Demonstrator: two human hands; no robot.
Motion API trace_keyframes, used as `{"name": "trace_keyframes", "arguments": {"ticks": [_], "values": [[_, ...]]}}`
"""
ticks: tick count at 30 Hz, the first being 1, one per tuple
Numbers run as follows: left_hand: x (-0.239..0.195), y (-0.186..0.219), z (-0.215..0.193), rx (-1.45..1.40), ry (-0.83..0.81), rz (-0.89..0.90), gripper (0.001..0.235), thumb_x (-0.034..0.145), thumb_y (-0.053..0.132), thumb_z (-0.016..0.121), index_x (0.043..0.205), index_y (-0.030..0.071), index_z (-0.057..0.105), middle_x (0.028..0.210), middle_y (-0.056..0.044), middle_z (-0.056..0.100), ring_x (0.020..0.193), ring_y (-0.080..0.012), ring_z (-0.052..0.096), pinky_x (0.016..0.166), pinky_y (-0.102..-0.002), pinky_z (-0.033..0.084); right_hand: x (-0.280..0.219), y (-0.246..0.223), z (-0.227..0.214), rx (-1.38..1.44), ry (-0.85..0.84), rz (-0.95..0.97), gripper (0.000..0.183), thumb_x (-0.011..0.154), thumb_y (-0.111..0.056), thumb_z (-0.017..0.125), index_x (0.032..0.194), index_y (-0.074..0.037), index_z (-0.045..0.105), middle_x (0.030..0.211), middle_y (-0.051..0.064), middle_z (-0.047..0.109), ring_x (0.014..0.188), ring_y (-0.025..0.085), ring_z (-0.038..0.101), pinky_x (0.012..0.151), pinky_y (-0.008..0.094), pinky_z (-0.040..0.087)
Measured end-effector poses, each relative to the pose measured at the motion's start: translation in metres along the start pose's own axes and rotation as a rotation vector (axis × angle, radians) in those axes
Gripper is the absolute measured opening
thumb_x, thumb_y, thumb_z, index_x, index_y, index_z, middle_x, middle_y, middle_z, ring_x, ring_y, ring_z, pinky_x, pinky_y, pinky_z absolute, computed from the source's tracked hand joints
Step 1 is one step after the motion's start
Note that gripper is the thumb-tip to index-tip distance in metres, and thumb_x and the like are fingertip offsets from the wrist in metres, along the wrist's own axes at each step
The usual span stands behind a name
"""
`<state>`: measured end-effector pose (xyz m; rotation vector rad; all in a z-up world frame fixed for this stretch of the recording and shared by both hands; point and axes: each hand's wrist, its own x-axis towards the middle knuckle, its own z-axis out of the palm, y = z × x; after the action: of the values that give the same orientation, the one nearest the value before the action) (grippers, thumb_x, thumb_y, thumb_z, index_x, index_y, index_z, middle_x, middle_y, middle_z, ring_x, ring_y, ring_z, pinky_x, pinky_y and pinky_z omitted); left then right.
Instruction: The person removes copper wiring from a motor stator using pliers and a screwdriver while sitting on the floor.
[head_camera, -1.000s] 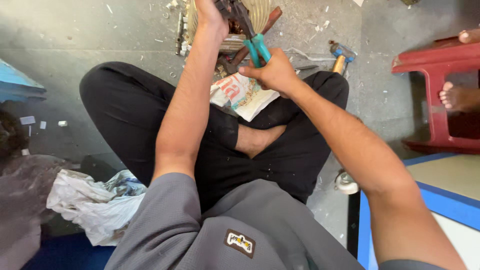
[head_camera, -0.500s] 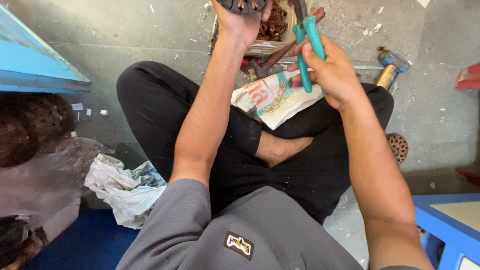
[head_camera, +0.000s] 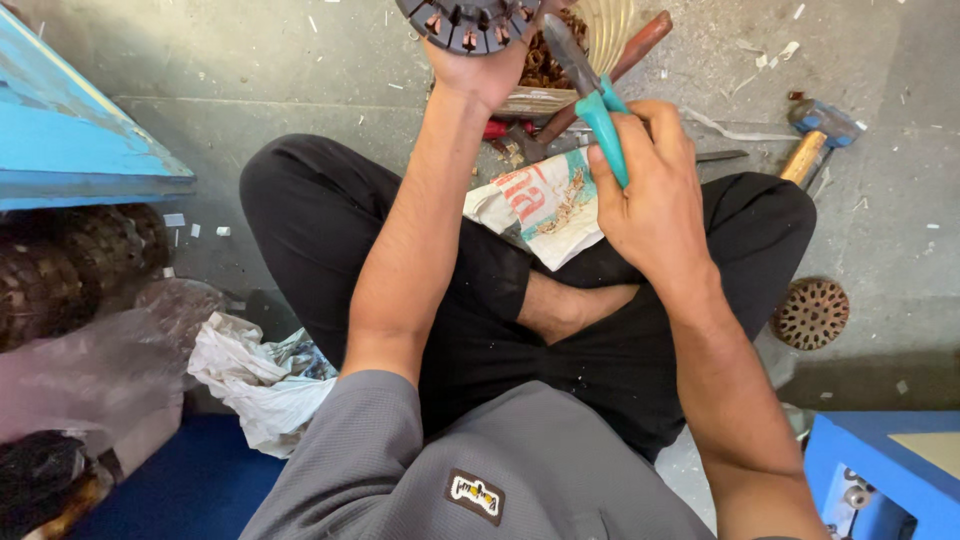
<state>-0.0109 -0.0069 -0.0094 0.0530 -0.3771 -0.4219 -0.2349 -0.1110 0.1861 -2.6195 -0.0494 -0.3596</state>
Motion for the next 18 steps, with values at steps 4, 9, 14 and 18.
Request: {"name": "trace_keyframes", "arguments": {"ticks": [4, 9, 14, 18], "values": [[0.0, 0.005, 0.032, 0.175, -0.149, -0.045, 0.062, 0.103, 0.054, 0.042, 0.122, 0.0, 0.066, 0.12, -0.017, 0.071, 0.117, -0.0396, 0.065, 0.111, -0.058, 0.044, 0.006, -0.001, -0.002, -0.048, -0.059, -0.02, 0.034, 0.105, -0.013, 0.07, 0.136, -0.002, 0.062, 0.131, 0.018, 0.055, 0.114, 0.04, 0.055, 0.099, 0.05, 0.043], [0.005, 0.01, 0.05, 0.134, -0.274, -0.042, 0.055, 0.103, 0.049, 0.043, 0.123, 0.004, 0.067, 0.121, -0.012, 0.071, 0.121, -0.0351, 0.066, 0.112, -0.063, 0.048, 0.004, -0.007, 0.0, -0.241, -0.061, -0.079, 0.047, 0.095, -0.012, 0.075, 0.14, -0.005, 0.064, 0.134, 0.016, 0.053, 0.121, 0.036, 0.051, 0.102, 0.049, 0.036], [0.005, 0.01, 0.049, 0.129, -0.291, -0.062, 0.054, 0.104, 0.05, 0.044, 0.126, 0.006, 0.068, 0.124, -0.011, 0.071, 0.118, -0.0316, 0.066, 0.11, -0.064, 0.05, 0.005, -0.011, -0.006, -0.303, -0.064, -0.114, 0.049, 0.093, -0.012, 0.075, 0.14, -0.006, 0.064, 0.136, 0.017, 0.052, 0.123, 0.036, 0.05, 0.106, 0.051, 0.034], [0.004, 0.01, 0.049, 0.263, -0.356, -0.012, 0.063, 0.1, 0.056, 0.043, 0.131, 0.005, 0.064, 0.13, -0.015, 0.069, 0.124, -0.0348, 0.064, 0.112, -0.057, 0.048, 0.004, -0.02, -0.016, -0.358, -0.082, -0.103, 0.048, 0.094, -0.011, 0.074, 0.141, -0.006, 0.064, 0.133, 0.017, 0.052, 0.122, 0.037, 0.05, 0.108, 0.052, 0.034]]}}
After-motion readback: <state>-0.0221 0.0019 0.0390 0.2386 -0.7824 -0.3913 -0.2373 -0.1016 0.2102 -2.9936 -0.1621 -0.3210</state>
